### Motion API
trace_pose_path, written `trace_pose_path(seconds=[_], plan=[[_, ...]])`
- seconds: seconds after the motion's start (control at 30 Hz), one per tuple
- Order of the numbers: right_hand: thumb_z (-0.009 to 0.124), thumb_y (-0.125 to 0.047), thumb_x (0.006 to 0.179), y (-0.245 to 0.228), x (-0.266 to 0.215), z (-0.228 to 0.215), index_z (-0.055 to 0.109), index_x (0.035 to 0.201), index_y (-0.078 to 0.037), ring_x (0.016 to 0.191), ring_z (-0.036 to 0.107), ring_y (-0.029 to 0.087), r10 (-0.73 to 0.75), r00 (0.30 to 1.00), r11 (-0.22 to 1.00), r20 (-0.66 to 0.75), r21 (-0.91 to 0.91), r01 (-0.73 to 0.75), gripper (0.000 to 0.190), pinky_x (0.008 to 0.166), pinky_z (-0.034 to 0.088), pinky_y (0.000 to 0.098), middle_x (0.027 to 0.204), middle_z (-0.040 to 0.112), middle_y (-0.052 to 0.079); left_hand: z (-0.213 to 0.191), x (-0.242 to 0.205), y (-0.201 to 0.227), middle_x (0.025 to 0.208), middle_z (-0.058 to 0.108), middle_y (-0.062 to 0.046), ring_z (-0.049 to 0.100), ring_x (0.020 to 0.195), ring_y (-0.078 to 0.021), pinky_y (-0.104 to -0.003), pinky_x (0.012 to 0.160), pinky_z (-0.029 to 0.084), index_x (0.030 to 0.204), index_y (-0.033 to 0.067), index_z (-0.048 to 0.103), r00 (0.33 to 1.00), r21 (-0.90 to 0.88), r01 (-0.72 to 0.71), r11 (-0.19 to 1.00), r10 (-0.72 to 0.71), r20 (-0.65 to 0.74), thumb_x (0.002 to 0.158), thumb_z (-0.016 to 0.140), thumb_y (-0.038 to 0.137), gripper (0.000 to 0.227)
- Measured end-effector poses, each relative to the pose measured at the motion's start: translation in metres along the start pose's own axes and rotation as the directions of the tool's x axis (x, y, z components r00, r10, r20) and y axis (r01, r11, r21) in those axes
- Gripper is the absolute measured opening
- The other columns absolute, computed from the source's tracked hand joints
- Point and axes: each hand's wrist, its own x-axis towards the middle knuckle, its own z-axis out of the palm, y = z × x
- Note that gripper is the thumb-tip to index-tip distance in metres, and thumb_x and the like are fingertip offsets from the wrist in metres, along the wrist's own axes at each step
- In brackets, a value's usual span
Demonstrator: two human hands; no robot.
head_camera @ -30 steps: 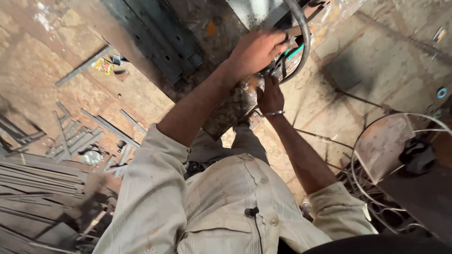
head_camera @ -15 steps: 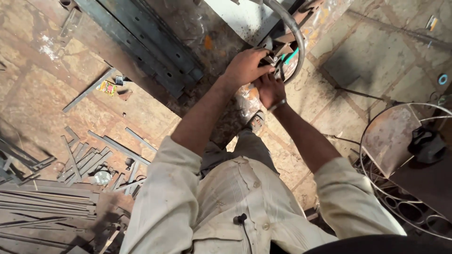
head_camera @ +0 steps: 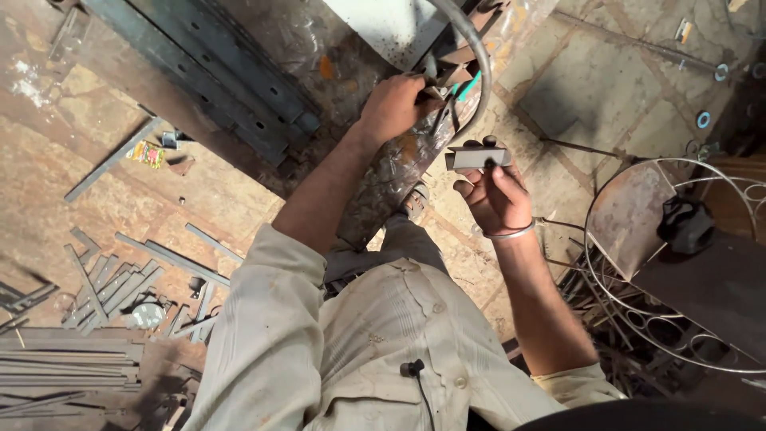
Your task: Welding and assembling metal strips and pins to create a metal component structure on a workshop table.
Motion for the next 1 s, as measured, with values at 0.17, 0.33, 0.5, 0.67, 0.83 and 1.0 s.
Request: trace_pose_path(seconds=[0.17,0.33,0.5,0.67,0.83,1.0], plan=[[0.062,-0.009,0.107,-0.009,0.004,0.006,0.056,0.142,-0.009,0.123,0.067,0.034,-0.028,0.999,1.000,0.015,0.014,0.028,0.036,0.099,0.059,0.0464,0.142,0.064,0.017,-0.005,-0.004,0.018,0.101,0.076,-0.014,0.075,0.087,-0.0335,-0.045,0.077,0.059,0.103,0.0064,0.075,0.990,-0.065,-0.074,0.995,0.066,-0.126,0.086,0.081,0.026,0.027],[0.068,-0.005,0.100,-0.020,0.020,0.022,0.059,0.138,-0.010,0.117,0.070,0.033,-0.081,0.996,0.985,-0.039,-0.153,0.074,0.039,0.096,0.060,0.0427,0.137,0.068,0.016,0.016,-0.003,0.003,0.108,0.075,-0.015,0.076,0.089,-0.0326,-0.043,0.079,0.060,0.110,0.0070,0.073,0.987,-0.060,-0.019,0.998,0.009,-0.159,0.087,0.078,0.022,0.028],[0.065,0.015,0.097,-0.041,0.057,0.027,0.068,0.127,-0.008,0.115,0.067,0.024,-0.275,0.952,0.488,0.135,-0.834,0.259,0.038,0.102,0.057,0.0348,0.131,0.068,0.010,0.016,-0.005,0.005,0.106,0.075,-0.015,0.074,0.092,-0.0329,-0.043,0.081,0.059,0.111,0.0057,0.071,0.986,-0.054,-0.019,0.998,0.009,-0.169,0.089,0.078,0.027,0.031],[0.058,0.023,0.081,-0.056,0.081,0.076,0.069,0.117,-0.001,0.118,0.069,0.031,-0.152,0.839,-0.224,0.522,-0.845,0.485,0.044,0.101,0.055,0.0391,0.123,0.070,0.016,0.012,-0.005,0.006,0.106,0.074,-0.015,0.070,0.100,-0.0346,-0.046,0.086,0.055,0.109,0.0048,0.071,0.985,-0.049,0.000,0.999,-0.008,-0.171,0.088,0.080,0.030,0.033],[0.059,0.022,0.086,-0.056,0.096,0.077,0.070,0.113,-0.002,0.111,0.070,0.032,-0.001,0.862,-0.245,0.506,-0.836,0.491,0.038,0.097,0.055,0.0377,0.118,0.071,0.016,0.023,-0.002,-0.004,0.105,0.072,-0.016,0.069,0.101,-0.0319,-0.045,0.089,0.055,0.109,0.0018,0.069,0.993,-0.071,0.058,0.996,-0.065,-0.096,0.088,0.080,0.034,0.039],[0.057,0.020,0.080,-0.057,0.106,0.081,0.070,0.107,0.000,0.101,0.073,0.032,-0.093,0.880,-0.320,0.467,-0.851,0.417,0.037,0.086,0.057,0.0388,0.109,0.072,0.016,0.014,-0.003,0.004,0.105,0.073,-0.013,0.069,0.102,-0.0301,-0.045,0.093,0.054,0.111,0.0033,0.070,0.991,-0.079,0.126,0.989,-0.129,-0.025,0.090,0.079,0.035,0.040]])
